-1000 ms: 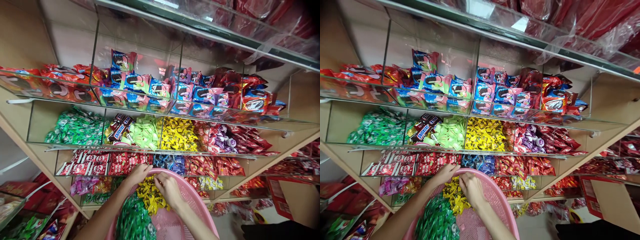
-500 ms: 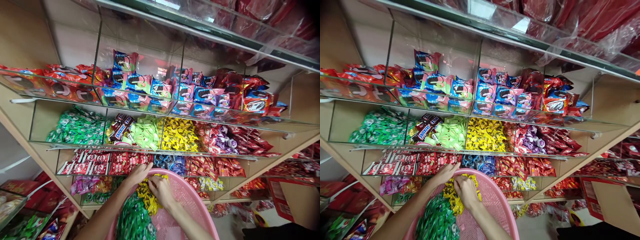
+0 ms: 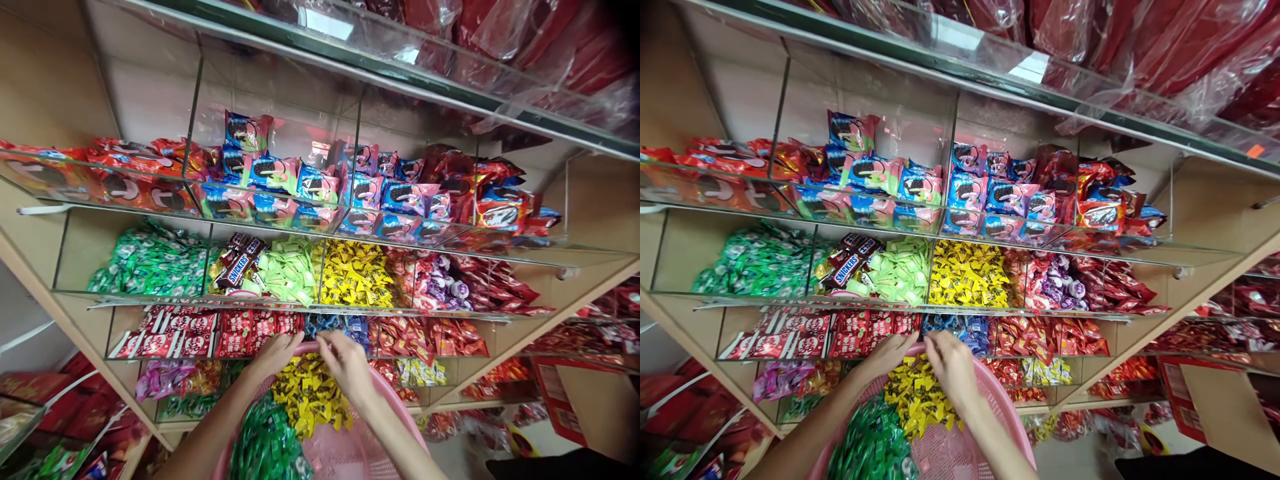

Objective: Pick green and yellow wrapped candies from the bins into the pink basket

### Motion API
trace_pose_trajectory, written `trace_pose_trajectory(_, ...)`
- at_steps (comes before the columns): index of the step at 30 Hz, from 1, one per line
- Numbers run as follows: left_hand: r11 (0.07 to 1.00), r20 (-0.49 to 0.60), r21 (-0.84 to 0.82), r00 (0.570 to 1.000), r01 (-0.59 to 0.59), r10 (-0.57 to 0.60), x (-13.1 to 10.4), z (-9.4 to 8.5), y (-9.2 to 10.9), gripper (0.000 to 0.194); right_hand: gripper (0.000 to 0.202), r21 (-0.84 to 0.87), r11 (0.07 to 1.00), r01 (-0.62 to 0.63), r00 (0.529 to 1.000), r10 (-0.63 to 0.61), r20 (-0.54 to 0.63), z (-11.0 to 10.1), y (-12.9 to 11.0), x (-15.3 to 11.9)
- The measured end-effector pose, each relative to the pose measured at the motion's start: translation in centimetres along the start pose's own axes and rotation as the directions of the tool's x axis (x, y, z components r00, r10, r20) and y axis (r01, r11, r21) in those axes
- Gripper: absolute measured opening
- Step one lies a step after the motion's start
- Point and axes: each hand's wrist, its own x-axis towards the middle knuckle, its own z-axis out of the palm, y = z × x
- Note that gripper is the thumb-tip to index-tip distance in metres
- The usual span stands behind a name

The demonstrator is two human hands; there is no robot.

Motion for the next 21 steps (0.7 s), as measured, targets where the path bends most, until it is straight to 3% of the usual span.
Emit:
trace_pose_trajectory(4,1.0,-0.018,-0.004,1.0,0.011,-0.011,-0.1,0.0,0.1,0.061,0.023,-0.066,0.998,0.017,0.984,-0.028,-0.177,-4.0,0.8,3.3)
trace_pose_trajectory(7,0.999,-0.014,0.004,0.999,0.041,-0.041,-0.2,-0.1,0.4,0.058,0.027,-0.177,0.982,-0.062,0.97,0.018,-0.241,-6.0,1.4,5.7)
trace_pose_trajectory(11,0.999,-0.027,0.017,0.998,0.051,-0.051,-0.5,-0.4,0.9,0.055,0.025,-0.474,0.843,-0.256,0.966,0.2,-0.166,-7.0,1.6,8.5)
trace_pose_trajectory(14,0.998,-0.035,0.017,0.998,0.057,-0.056,-0.5,-0.4,1.0,0.056,0.021,-0.653,0.686,-0.321,0.922,0.383,-0.051,-6.9,1.5,10.0)
trace_pose_trajectory(17,0.999,-0.027,0.017,0.999,0.04,-0.04,-0.4,-0.2,0.8,0.057,0.025,-0.713,0.614,-0.339,0.883,0.469,-0.016,-6.7,1.6,10.9)
trace_pose_trajectory(21,0.999,-0.027,0.017,0.999,0.027,-0.027,-0.3,0.0,0.5,0.06,0.026,-0.729,0.577,-0.369,0.866,0.499,-0.044,-6.7,2.2,11.1)
